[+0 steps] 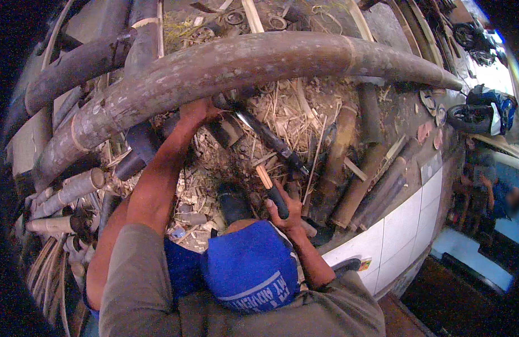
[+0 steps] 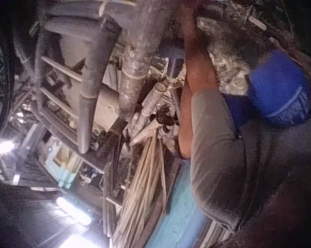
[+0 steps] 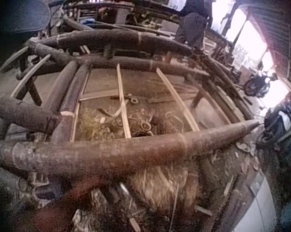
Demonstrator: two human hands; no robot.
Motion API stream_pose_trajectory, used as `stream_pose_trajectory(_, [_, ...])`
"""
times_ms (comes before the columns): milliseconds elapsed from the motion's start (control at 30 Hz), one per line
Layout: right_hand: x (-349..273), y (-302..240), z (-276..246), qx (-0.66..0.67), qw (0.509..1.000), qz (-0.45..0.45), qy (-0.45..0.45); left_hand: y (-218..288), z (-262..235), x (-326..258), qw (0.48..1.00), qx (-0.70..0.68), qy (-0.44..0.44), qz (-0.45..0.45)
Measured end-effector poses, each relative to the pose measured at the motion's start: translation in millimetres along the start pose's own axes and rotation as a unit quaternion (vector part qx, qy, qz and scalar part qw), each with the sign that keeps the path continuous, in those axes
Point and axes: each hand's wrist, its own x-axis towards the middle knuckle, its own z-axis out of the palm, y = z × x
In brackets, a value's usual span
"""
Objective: The person uses a knife to cut and shape bamboo pieces, then assembles them into a frame structure. They repeatedly cut sections, split bamboo, and fit pieces together while sitting on the floor.
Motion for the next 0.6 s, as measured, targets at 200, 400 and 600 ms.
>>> stream_pose_trajectory(200, [77, -1, 50, 0.122, 0.98, 0.148, -0.056, -11, 15, 9, 0.996, -0.045, -0.077, -0.015])
stream_pose_trajectory(400, [32, 5, 29, 0.067, 0.995, 0.062, -0.033, -14, 12, 4, 0.989, -0.071, -0.12, -0.049])
stream_pose_trajectory(600, [-39, -6, -26, 0.071, 0.988, 0.121, -0.06, -30, 18, 8, 0.98, -0.113, -0.15, -0.065])
